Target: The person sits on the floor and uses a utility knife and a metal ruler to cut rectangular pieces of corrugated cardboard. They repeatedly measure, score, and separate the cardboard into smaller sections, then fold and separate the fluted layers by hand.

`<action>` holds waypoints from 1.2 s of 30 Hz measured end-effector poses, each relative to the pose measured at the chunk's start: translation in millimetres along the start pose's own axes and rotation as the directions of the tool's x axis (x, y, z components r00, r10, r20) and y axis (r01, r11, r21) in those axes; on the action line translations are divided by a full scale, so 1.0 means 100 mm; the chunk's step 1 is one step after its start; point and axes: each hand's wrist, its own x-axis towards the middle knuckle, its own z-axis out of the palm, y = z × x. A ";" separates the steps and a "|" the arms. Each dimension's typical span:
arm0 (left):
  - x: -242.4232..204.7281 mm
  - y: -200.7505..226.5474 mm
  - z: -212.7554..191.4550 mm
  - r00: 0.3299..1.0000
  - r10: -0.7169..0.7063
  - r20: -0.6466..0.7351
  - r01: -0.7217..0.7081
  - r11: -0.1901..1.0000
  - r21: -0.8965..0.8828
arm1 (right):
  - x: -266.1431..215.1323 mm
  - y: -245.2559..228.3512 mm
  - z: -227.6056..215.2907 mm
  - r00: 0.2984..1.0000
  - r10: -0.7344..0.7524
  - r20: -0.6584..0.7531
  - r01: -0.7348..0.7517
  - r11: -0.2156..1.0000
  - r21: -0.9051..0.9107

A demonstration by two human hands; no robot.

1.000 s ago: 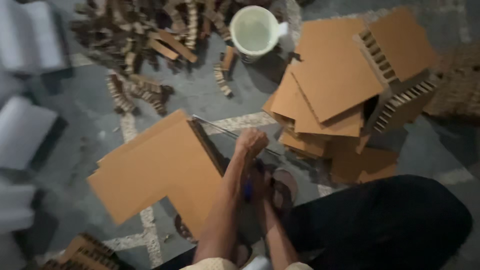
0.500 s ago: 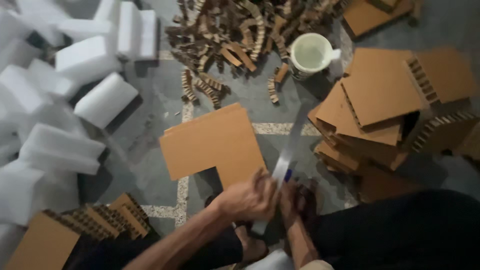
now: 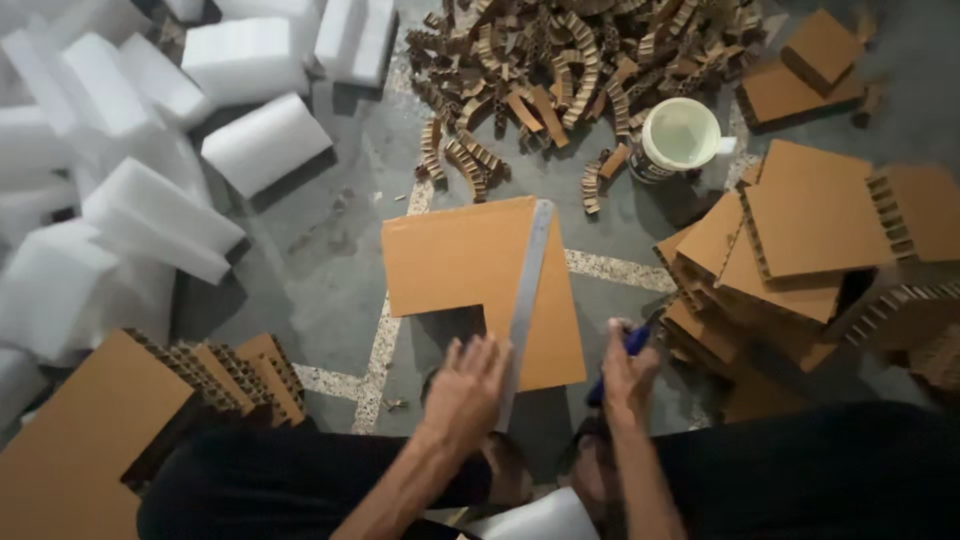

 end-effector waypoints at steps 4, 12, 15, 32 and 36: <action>0.32 -0.56 -0.39 0.977 -0.176 -0.118 0.171 0.984 -0.057 | -0.50 -0.63 -0.37 0.965 0.003 0.261 0.111 0.902 -0.418; 0.94 -1.22 -0.52 0.973 -0.187 0.137 0.188 0.982 0.007 | -1.37 -0.77 -0.03 0.698 0.287 0.656 -0.006 0.919 -0.395; 0.79 -1.26 -0.32 0.989 -0.151 0.000 0.151 0.989 0.000 | -1.46 -0.53 0.02 0.745 0.247 0.620 -0.137 0.966 -0.221; 0.80 -1.28 -0.22 0.983 -0.182 -0.033 0.179 0.979 -0.096 | -1.16 -0.79 0.09 0.750 0.290 0.594 0.024 0.886 -0.463; 0.80 -1.30 -0.17 0.983 -0.185 -0.022 0.182 0.979 -0.091 | -1.20 -0.85 0.11 0.750 0.335 0.571 0.001 0.862 -0.506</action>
